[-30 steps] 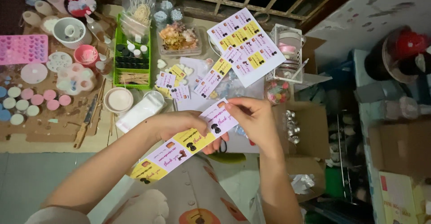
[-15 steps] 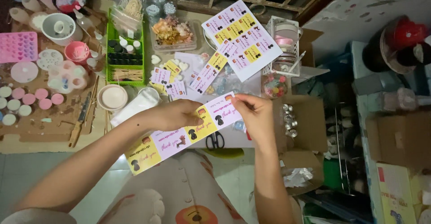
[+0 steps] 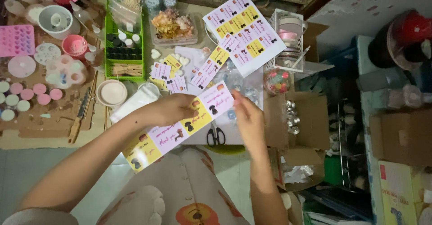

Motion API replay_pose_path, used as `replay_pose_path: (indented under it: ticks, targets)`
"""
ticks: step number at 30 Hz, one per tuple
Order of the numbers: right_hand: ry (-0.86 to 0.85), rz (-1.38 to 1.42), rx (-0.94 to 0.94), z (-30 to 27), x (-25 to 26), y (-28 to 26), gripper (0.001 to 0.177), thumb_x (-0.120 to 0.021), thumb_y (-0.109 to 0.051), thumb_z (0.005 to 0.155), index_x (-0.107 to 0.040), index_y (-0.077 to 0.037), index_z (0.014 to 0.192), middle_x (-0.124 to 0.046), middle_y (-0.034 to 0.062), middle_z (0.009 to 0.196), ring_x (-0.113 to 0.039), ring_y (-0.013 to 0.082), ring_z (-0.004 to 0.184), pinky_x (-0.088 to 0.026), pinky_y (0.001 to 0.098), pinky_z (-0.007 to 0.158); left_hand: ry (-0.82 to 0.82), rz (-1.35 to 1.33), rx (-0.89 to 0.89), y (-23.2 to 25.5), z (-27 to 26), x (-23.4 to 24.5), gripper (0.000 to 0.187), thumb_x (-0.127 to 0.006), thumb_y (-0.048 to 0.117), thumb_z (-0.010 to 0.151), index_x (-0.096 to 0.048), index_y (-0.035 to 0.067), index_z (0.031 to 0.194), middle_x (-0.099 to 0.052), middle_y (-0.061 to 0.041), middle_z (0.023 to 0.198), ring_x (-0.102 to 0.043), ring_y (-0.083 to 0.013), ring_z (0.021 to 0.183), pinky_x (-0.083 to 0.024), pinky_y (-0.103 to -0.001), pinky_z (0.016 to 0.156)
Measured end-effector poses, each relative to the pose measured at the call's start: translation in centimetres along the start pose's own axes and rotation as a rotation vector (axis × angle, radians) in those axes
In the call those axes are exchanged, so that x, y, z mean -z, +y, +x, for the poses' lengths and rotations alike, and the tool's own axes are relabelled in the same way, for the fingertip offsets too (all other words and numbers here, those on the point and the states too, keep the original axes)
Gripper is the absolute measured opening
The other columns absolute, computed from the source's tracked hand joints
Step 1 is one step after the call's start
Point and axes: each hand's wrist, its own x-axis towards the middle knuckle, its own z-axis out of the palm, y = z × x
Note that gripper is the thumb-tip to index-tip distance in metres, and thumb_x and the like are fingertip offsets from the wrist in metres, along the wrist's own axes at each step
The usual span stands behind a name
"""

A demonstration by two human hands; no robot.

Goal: Cutting out individual labels from a printed sheet using scissors

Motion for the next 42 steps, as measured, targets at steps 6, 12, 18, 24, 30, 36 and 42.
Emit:
replay_pose_path:
  ticks: [6, 12, 18, 24, 30, 36, 42]
  targets:
    - [-0.332, -0.587, -0.407, -3.6, -10.8, 26.3, 0.028, -0.069, -0.035, 0.091, -0.075, -0.008, 0.097, -0.076, 0.0157, 0.091, -0.074, 0.0356, 0.098, -0.061, 0.0473, 0.083, 0.060, -0.087, 0.044, -2.1, -0.2, 1.5, 0.017, -0.062, 0.020, 0.095, -0.069, 0.004, 0.092, -0.064, -0.013, 0.075, -0.060, -0.0279, 0.075, -0.048, -0.039, 0.071]
    - [-0.340, -0.656, -0.437, -7.1, -13.4, 28.5, 0.058, -0.077, -0.034, 0.089, -0.055, 0.005, 0.126, -0.063, 0.0223, 0.116, -0.070, 0.0374, 0.108, -0.060, 0.0462, 0.089, 0.017, -0.048, 0.046, -0.5, -0.8, 2.6, 0.019, -0.062, 0.022, 0.096, -0.068, 0.004, 0.095, -0.062, -0.011, 0.071, -0.056, -0.0263, 0.071, -0.049, -0.038, 0.070]
    - [-0.394, -0.235, -0.629, -5.5, -12.1, 34.9, 0.047, -0.079, -0.041, 0.079, -0.076, -0.015, 0.118, -0.077, 0.0094, 0.114, -0.070, 0.0312, 0.115, -0.054, 0.0433, 0.099, -0.006, 0.078, 0.010, 0.3, -0.2, 4.2, 0.024, -0.060, 0.024, 0.096, -0.070, 0.002, 0.100, -0.060, -0.013, 0.069, -0.053, -0.0290, 0.067, -0.049, -0.041, 0.069]
    - [-0.416, 0.645, -0.219, -9.7, -2.3, 17.2, 0.043, -0.085, -0.023, 0.077, -0.056, -0.009, 0.105, -0.073, 0.0046, 0.077, -0.069, 0.0160, 0.066, -0.063, 0.0290, 0.057, 0.054, 0.339, 0.082, 3.5, -1.0, 6.0, 0.029, -0.058, 0.031, 0.100, -0.061, 0.005, 0.087, -0.066, -0.006, 0.080, -0.058, -0.0197, 0.067, -0.047, -0.037, 0.068]
    - [-0.535, 0.468, -0.041, -8.8, -1.0, 4.2, 0.051, -0.054, -0.002, 0.074, -0.060, 0.001, 0.125, -0.066, 0.0098, 0.093, -0.058, 0.0201, 0.080, -0.047, 0.0317, 0.071, -0.017, 0.225, 0.104, 5.6, -1.3, 6.1, 0.019, -0.059, 0.023, 0.094, -0.064, 0.005, 0.094, -0.069, -0.003, 0.081, -0.055, -0.0166, 0.067, -0.048, -0.033, 0.064]
    - [-0.546, 0.650, -0.253, -7.3, -1.0, 3.8, 0.037, -0.063, 0.009, 0.075, -0.063, 0.000, 0.111, -0.065, 0.0073, 0.088, -0.052, 0.0109, 0.073, -0.031, 0.0225, 0.043, -0.100, 0.329, 0.049, 6.1, -0.6, 5.5, 0.026, -0.058, 0.029, 0.092, -0.066, 0.005, 0.100, -0.072, -0.002, 0.088, -0.061, -0.0187, 0.073, -0.050, -0.035, 0.070]
    - [-0.564, 0.764, -0.455, -7.0, -0.1, 2.8, 0.021, -0.066, 0.001, 0.087, -0.063, 0.002, 0.108, -0.063, 0.0070, 0.083, -0.050, 0.0067, 0.066, -0.033, 0.0188, 0.046, -0.133, 0.381, -0.007, 6.5, -0.6, 5.5, 0.024, -0.058, 0.029, 0.094, -0.060, 0.005, 0.089, -0.069, -0.004, 0.081, -0.058, -0.0205, 0.068, -0.048, -0.037, 0.066]
